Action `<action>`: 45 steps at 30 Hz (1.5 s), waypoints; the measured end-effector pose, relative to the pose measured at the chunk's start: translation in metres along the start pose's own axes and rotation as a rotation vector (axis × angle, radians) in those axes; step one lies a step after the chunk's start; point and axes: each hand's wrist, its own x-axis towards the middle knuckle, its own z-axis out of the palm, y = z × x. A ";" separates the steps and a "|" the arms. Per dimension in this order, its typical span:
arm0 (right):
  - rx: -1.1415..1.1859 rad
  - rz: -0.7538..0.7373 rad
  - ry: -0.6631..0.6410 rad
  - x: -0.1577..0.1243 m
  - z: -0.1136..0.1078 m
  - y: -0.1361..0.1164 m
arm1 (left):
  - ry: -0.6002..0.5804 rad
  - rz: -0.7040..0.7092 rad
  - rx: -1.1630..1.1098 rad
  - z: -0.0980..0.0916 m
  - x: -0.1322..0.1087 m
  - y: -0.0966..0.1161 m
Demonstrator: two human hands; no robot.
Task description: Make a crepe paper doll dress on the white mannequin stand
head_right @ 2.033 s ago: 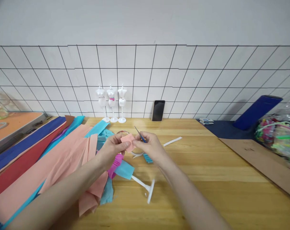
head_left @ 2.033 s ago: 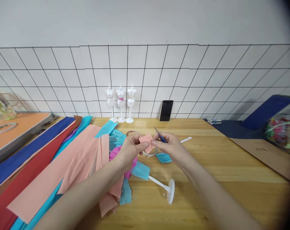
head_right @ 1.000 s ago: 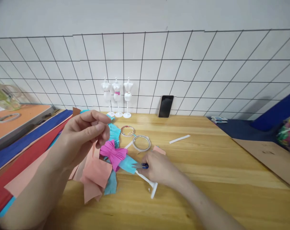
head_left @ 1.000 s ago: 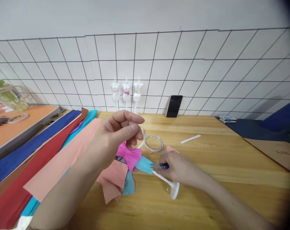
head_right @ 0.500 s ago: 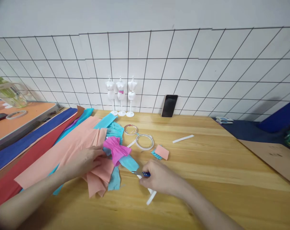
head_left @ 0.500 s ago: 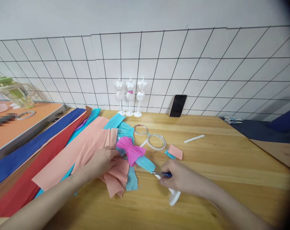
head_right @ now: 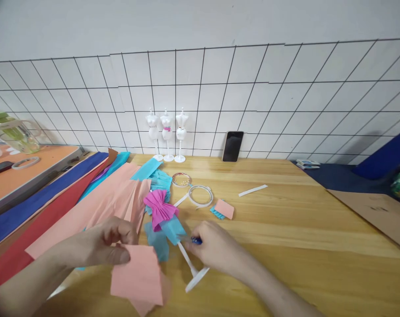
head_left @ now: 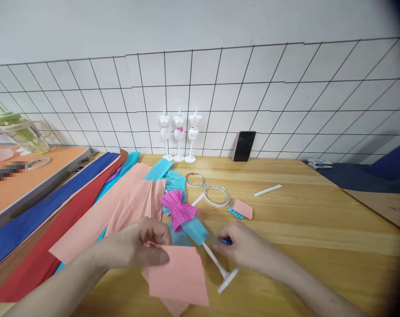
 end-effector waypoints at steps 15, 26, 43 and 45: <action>0.683 -0.102 -0.149 0.002 -0.010 -0.007 | 0.432 0.006 -0.641 0.023 0.039 -0.033; 0.609 -0.075 -0.206 0.003 -0.009 -0.037 | 0.154 -0.065 -0.590 0.035 0.016 -0.025; 0.216 -0.007 -0.151 -0.033 -0.017 -0.024 | 0.227 -0.243 -0.855 0.060 0.008 -0.036; 0.066 -0.014 0.008 -0.022 -0.015 -0.017 | 0.199 -0.255 -0.878 0.062 0.008 -0.038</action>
